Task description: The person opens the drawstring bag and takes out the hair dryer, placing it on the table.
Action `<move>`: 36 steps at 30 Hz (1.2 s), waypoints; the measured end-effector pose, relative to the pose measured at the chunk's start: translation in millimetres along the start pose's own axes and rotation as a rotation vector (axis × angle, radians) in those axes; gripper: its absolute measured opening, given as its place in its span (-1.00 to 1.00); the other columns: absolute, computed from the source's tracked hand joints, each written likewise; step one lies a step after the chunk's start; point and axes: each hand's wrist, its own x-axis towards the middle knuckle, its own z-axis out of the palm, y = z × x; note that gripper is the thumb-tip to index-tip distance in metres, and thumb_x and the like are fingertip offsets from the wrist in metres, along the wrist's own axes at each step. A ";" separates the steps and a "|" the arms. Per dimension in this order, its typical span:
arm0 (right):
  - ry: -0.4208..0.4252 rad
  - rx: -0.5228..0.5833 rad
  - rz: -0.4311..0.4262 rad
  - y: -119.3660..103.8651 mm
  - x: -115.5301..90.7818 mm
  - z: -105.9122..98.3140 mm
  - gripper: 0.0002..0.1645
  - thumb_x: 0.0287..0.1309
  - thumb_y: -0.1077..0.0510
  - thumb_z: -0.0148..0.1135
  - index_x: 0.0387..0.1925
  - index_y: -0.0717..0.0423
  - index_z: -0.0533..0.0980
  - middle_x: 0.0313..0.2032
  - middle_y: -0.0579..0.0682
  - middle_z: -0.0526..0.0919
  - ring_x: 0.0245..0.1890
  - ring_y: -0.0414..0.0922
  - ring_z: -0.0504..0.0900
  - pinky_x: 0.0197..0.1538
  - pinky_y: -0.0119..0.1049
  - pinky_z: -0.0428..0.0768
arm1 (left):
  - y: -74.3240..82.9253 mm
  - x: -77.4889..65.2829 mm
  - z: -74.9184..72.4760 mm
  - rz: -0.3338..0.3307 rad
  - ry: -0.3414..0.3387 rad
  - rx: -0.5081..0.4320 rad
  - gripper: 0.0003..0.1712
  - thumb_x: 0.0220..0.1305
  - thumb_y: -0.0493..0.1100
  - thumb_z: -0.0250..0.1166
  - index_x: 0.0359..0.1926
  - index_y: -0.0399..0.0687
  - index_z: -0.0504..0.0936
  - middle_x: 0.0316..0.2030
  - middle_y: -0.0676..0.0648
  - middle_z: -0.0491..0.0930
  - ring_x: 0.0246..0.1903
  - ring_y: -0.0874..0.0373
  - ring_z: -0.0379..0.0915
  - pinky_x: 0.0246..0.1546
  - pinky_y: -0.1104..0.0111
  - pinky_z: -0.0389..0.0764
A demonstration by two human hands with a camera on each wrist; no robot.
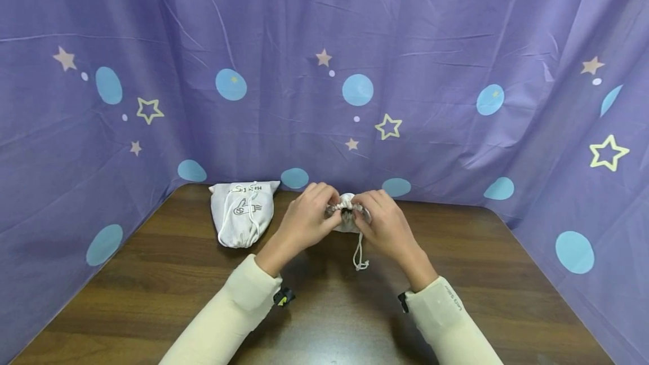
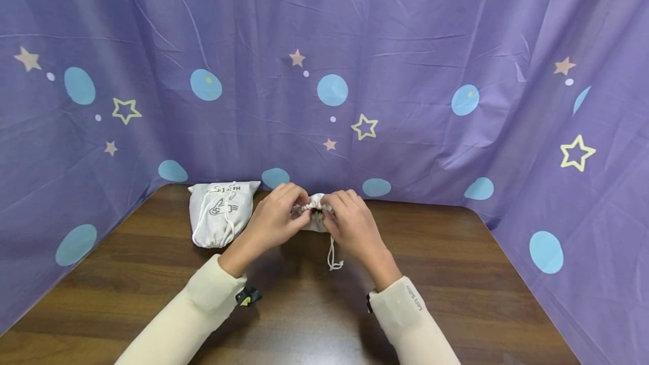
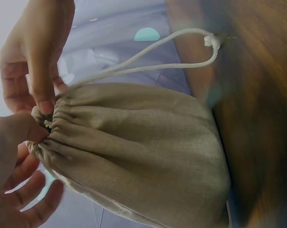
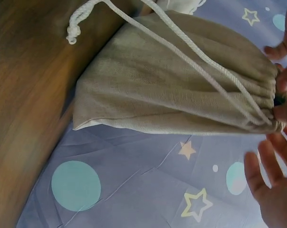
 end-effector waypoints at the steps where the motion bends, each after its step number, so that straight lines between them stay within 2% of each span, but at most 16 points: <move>1: 0.012 -0.013 0.003 -0.3 0.0 0.7 -0.74 0.06 0.37 0.39 -0.16 0.20 0.59 -0.21 0.06 0.64 -0.23 0.03 0.56 -0.15 -0.12 0.54 | -0.1 0.0 0.6 0.006 0.012 0.000 -0.79 0.09 -0.23 0.44 -0.28 -0.04 0.57 -0.38 0.05 0.50 -0.34 0.15 0.40 -0.40 0.32 0.50; 5: 0.044 -0.032 0.013 -1.7 -0.7 2.8 -0.72 0.03 0.40 0.40 -0.18 0.20 0.56 -0.21 0.09 0.58 -0.25 0.06 0.50 -0.19 -0.11 0.50 | 0.6 0.7 2.3 0.034 0.039 -0.033 -0.76 0.09 -0.28 0.45 -0.30 -0.08 0.53 -0.41 0.02 0.45 -0.37 0.13 0.37 -0.37 0.30 0.46; 10: 0.056 -0.037 -0.013 -3.6 -2.7 4.5 -0.74 0.05 0.44 0.39 -0.22 0.21 0.54 -0.22 0.09 0.59 -0.26 0.06 0.52 -0.18 -0.12 0.52 | 1.8 0.5 4.6 0.064 0.047 -0.076 -0.78 0.08 -0.35 0.42 -0.31 -0.11 0.54 -0.42 0.00 0.45 -0.38 0.12 0.36 -0.35 0.30 0.44; 15: 0.068 -0.043 -0.019 -5.1 -4.5 6.5 -0.74 0.06 0.47 0.36 -0.21 0.22 0.54 -0.21 0.11 0.60 -0.24 0.07 0.55 -0.14 -0.11 0.56 | 2.0 0.3 7.7 0.068 0.046 -0.081 -0.80 0.11 -0.37 0.39 -0.30 -0.12 0.54 -0.41 -0.02 0.48 -0.37 0.11 0.38 -0.35 0.29 0.46; 22: 0.089 -0.039 -0.026 -7.3 -4.0 9.1 -0.72 0.01 0.50 0.34 -0.22 0.24 0.55 -0.23 0.13 0.60 -0.25 0.07 0.56 -0.20 -0.13 0.58 | 1.9 -1.5 10.0 0.077 0.063 -0.090 -0.80 0.08 -0.40 0.36 -0.29 -0.12 0.55 -0.41 -0.04 0.50 -0.40 0.14 0.39 -0.39 0.30 0.49; 30: 0.083 -0.024 -0.005 -7.3 -1.6 8.8 -0.74 0.00 0.49 0.31 -0.24 0.23 0.56 -0.24 0.11 0.59 -0.28 0.06 0.55 -0.22 -0.13 0.55 | 1.2 -1.9 10.1 0.100 0.105 -0.064 -0.79 0.03 -0.40 0.35 -0.31 -0.12 0.55 -0.42 -0.01 0.48 -0.42 0.13 0.40 -0.41 0.29 0.50; 36: 0.085 -0.024 0.013 -5.7 -1.0 8.3 -0.73 -0.03 0.48 0.32 -0.25 0.22 0.56 -0.26 0.10 0.58 -0.31 0.05 0.53 -0.26 -0.14 0.53 | 0.5 -2.2 8.5 0.090 0.093 -0.029 -0.80 0.04 -0.37 0.35 -0.29 -0.11 0.56 -0.41 0.00 0.48 -0.40 0.12 0.40 -0.40 0.28 0.50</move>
